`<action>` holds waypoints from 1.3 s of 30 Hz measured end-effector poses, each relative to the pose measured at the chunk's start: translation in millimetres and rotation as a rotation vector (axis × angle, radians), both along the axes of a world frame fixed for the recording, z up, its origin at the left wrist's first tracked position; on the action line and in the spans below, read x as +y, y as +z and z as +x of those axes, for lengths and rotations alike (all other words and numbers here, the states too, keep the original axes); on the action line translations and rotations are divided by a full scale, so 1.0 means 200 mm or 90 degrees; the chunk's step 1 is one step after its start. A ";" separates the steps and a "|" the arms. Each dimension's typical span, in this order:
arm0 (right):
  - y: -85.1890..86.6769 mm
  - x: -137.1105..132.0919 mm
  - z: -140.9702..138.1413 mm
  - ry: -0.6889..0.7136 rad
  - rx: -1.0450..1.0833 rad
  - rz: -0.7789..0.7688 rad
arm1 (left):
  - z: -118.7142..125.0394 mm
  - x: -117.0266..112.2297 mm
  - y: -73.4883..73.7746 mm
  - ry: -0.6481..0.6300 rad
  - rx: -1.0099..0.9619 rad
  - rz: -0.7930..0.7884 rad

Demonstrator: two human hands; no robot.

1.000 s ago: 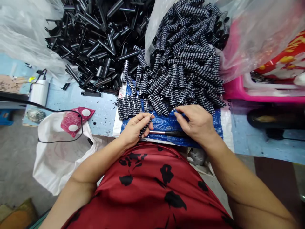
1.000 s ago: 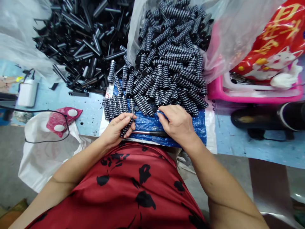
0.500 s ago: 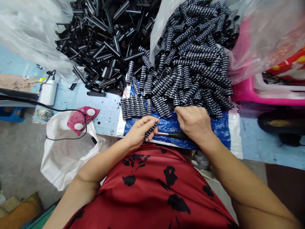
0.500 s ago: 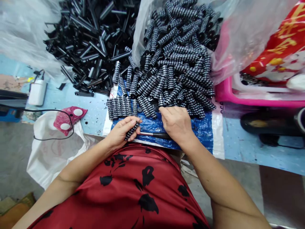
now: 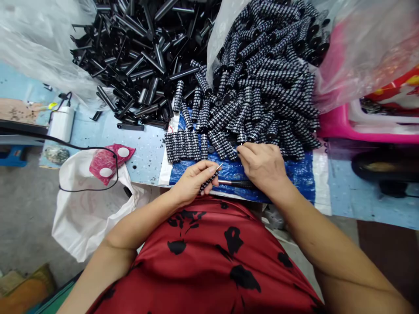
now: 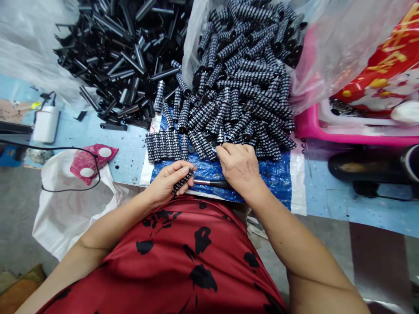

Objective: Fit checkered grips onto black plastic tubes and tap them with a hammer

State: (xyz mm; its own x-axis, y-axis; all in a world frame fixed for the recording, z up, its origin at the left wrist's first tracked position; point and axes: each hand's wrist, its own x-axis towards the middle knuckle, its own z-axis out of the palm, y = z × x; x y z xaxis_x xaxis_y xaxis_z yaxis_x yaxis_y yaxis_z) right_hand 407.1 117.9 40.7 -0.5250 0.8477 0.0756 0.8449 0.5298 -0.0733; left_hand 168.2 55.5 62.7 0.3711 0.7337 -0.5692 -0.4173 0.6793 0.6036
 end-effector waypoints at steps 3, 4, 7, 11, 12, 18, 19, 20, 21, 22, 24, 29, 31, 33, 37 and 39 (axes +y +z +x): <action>0.08 -0.02 -0.02 -0.099 0.202 -0.107 | 0.00 0.01 0.01 0.013 0.009 0.003; 0.11 -0.04 -0.03 -0.141 0.318 -0.179 | 0.01 0.01 0.01 0.010 0.007 0.007; 0.16 -0.08 -0.10 -0.255 0.671 -0.476 | 0.03 0.03 0.03 -0.016 -0.014 0.032; 0.13 -0.12 -0.14 -0.326 0.870 -0.687 | 0.06 0.05 0.05 -0.042 -0.026 0.057; 0.12 -0.12 -0.15 -0.333 0.878 -0.695 | 0.06 0.05 0.05 -0.044 -0.025 0.058; 0.10 -0.13 -0.13 -0.301 0.857 -0.714 | 0.06 0.03 0.04 -0.042 0.001 0.064; 0.10 -0.12 -0.13 -0.279 0.839 -0.716 | 0.07 0.02 0.03 -0.039 0.006 0.072; 0.10 -0.12 -0.13 -0.251 0.816 -0.718 | 0.07 0.02 0.02 -0.031 0.011 0.080; 0.11 -0.12 -0.14 -0.221 0.791 -0.713 | 0.07 0.01 0.02 -0.019 0.014 0.087; 0.11 -0.12 -0.14 -0.192 0.764 -0.694 | 0.07 0.01 0.01 0.000 0.017 0.092; 0.11 -0.11 -0.15 -0.160 0.681 -0.569 | 0.05 0.01 0.01 0.051 0.036 0.100; 0.05 -0.06 -0.24 -0.135 0.171 -0.144 | -0.03 0.04 0.04 0.194 0.087 0.102; 0.00 -0.03 -0.30 -0.114 0.033 -0.116 | -0.05 0.05 0.04 0.217 0.080 0.083; -0.06 -0.02 -0.33 -0.111 -0.029 -0.078 | -0.07 0.05 0.04 0.219 0.075 0.076; -0.10 -0.06 -0.28 -0.068 -0.054 0.009 | -0.11 0.02 0.03 0.234 0.073 0.066; -0.05 -0.06 -0.22 -0.031 -0.032 0.013 | -0.13 0.01 0.01 0.245 0.072 0.056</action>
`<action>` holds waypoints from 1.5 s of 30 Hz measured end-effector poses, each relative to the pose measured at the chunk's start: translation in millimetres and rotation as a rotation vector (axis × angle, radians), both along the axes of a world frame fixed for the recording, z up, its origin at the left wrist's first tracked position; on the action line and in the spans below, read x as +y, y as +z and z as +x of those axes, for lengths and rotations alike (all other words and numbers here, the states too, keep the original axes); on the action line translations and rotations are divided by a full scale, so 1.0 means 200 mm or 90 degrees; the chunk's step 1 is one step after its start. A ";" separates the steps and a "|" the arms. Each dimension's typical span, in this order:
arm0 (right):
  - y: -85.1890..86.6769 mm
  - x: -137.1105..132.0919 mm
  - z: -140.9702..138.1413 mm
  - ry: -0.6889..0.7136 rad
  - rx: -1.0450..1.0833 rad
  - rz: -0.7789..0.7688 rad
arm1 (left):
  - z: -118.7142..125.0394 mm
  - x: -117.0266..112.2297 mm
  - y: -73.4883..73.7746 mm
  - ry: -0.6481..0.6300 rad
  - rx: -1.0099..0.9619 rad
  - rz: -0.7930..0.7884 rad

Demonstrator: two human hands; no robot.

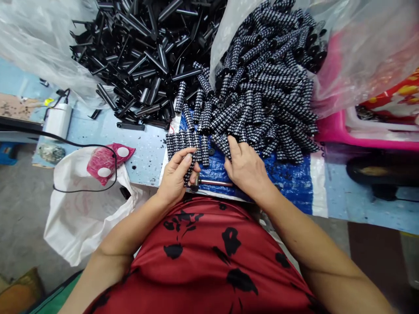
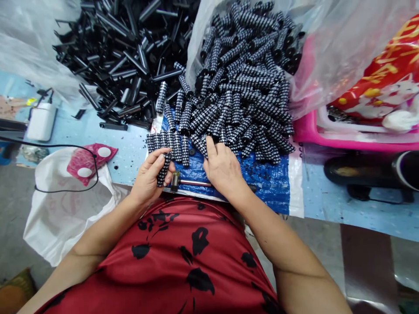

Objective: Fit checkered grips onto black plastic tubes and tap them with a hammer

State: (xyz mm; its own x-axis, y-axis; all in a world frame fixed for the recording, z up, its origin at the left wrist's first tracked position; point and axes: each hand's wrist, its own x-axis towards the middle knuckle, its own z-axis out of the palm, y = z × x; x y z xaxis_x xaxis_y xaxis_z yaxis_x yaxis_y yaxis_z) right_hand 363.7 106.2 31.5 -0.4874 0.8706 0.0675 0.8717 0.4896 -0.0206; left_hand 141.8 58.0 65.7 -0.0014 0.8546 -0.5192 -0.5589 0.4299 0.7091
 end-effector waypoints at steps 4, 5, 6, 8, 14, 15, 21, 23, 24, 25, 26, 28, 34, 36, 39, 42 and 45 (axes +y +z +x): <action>0.14 0.18 0.10 -0.063 0.026 0.007 | 0.00 0.00 -0.01 -0.014 -0.013 -0.010; 0.15 0.26 0.13 -0.097 0.028 0.007 | 0.01 0.01 -0.01 -0.024 -0.018 -0.012; 0.15 0.35 0.15 -0.121 0.035 0.010 | 0.02 0.01 -0.01 -0.032 -0.024 -0.013; 0.12 0.53 0.19 -0.127 0.055 0.021 | 0.04 0.02 -0.01 -0.044 -0.032 -0.011; 0.10 0.60 0.17 -0.044 0.098 0.048 | 0.00 0.00 0.00 -0.021 -0.038 -0.024; 0.11 0.54 0.14 -0.004 0.103 0.023 | -0.01 -0.01 0.00 -0.014 -0.040 -0.030; 0.00 0.19 -0.06 0.240 0.173 -0.057 | -0.02 0.01 -0.02 -0.012 -0.046 -0.047; -0.04 0.17 -0.08 0.202 0.157 -0.067 | -0.01 0.02 -0.03 -0.021 -0.049 -0.046; -0.04 0.17 -0.08 0.181 0.174 -0.087 | 0.00 0.02 -0.03 -0.028 -0.052 -0.046; -0.03 0.17 -0.08 0.153 0.218 -0.120 | 0.00 0.02 -0.03 -0.036 -0.057 -0.047; -0.01 0.17 -0.07 0.115 0.295 -0.166 | 0.01 0.02 -0.03 -0.048 -0.063 -0.049; 0.05 0.16 -0.07 0.015 0.521 -0.306 | 0.02 0.01 -0.03 -0.082 -0.076 -0.047; 0.16 0.09 -0.10 -0.160 0.903 -0.655 | 0.07 0.01 -0.02 -0.163 -0.103 -0.018; 0.16 0.08 -0.10 -0.164 0.912 -0.657 | 0.08 0.01 -0.02 -0.170 -0.105 -0.010; 0.14 0.06 -0.07 -0.159 0.910 -0.663 | 0.09 -0.01 -0.02 -0.175 -0.104 -0.004; 0.12 0.06 -0.05 -0.147 0.912 -0.684 | 0.09 -0.02 -0.02 -0.175 -0.104 -0.004; 0.11 0.05 -0.04 -0.149 0.923 -0.703 | 0.09 -0.03 -0.02 -0.179 -0.104 -0.009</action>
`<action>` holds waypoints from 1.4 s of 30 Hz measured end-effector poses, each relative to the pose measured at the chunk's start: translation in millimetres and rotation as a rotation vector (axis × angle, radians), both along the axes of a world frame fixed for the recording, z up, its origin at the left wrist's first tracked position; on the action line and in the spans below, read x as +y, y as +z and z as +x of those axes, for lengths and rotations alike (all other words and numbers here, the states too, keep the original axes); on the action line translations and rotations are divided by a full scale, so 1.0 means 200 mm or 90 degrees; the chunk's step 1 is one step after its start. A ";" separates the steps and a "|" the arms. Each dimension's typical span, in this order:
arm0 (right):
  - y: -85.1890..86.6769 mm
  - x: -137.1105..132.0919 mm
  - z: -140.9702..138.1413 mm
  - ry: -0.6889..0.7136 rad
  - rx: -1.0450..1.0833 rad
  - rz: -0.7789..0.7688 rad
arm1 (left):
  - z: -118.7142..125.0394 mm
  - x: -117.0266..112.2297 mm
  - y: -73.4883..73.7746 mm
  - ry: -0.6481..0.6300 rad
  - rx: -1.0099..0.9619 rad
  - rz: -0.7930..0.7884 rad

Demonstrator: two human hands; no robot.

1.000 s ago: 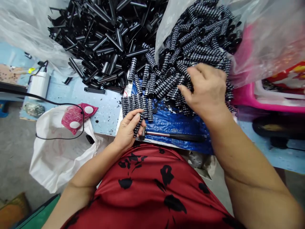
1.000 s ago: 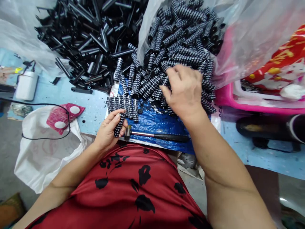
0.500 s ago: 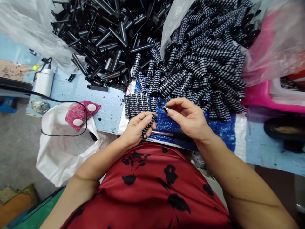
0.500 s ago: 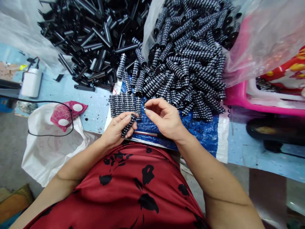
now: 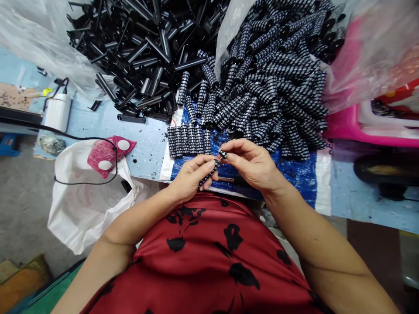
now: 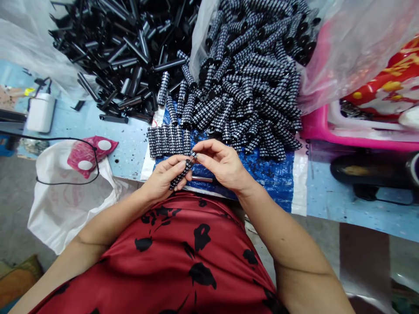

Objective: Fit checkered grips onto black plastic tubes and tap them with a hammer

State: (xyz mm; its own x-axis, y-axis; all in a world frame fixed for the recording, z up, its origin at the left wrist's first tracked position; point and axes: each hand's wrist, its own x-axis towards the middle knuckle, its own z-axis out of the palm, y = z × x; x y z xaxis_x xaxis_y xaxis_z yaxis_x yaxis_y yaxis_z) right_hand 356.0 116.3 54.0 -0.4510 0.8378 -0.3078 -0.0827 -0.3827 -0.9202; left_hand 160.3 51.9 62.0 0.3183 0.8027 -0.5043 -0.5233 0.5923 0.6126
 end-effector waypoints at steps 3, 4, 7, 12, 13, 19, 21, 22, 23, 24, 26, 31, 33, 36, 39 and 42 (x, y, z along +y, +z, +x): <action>0.00 0.00 0.01 0.005 -0.001 -0.012 | 0.01 0.00 0.01 -0.003 0.000 -0.005; 0.00 0.00 0.01 0.006 0.003 -0.019 | 0.01 0.00 0.01 -0.004 -0.001 -0.005; 0.00 0.00 0.03 0.008 0.010 -0.027 | 0.01 0.00 0.01 -0.008 0.003 0.001; 0.02 0.01 0.03 0.045 -0.066 0.075 | 0.02 0.00 0.01 -0.012 0.012 -0.005; 0.02 0.00 0.02 0.051 -0.096 0.107 | 0.03 0.00 0.01 -0.006 0.015 -0.006; 0.05 -0.11 -0.02 0.077 -0.396 0.599 | 0.07 0.03 0.02 0.093 0.010 -0.046; 0.06 -0.14 -0.03 0.130 -0.451 0.689 | 0.07 0.03 0.01 0.090 0.009 -0.036; 0.06 -0.15 -0.03 0.146 -0.468 0.704 | 0.08 0.03 0.00 0.082 0.011 -0.028; 0.07 -0.16 -0.03 0.157 -0.476 0.709 | 0.08 0.02 -0.01 0.075 0.012 -0.022; 0.06 -0.16 -0.02 0.167 -0.473 0.710 | 0.07 0.01 -0.02 0.071 0.016 -0.019; 0.05 -0.13 0.00 0.193 -0.453 0.707 | 0.06 0.00 -0.04 0.078 0.045 -0.014; -0.02 0.02 0.06 0.182 -0.529 0.719 | 0.01 -0.02 -0.03 0.125 0.182 -0.002; -0.04 0.09 0.05 0.198 -0.583 0.744 | -0.01 -0.02 -0.02 0.127 0.203 0.014; -0.07 0.15 -0.01 0.267 -0.648 0.733 | -0.02 -0.02 0.00 0.098 0.191 0.040; -0.11 0.14 -0.05 0.332 -0.675 0.699 | -0.03 -0.03 0.00 0.081 0.175 0.047; -0.13 0.11 -0.05 0.340 -0.667 0.702 | -0.04 -0.02 0.00 0.082 0.178 0.029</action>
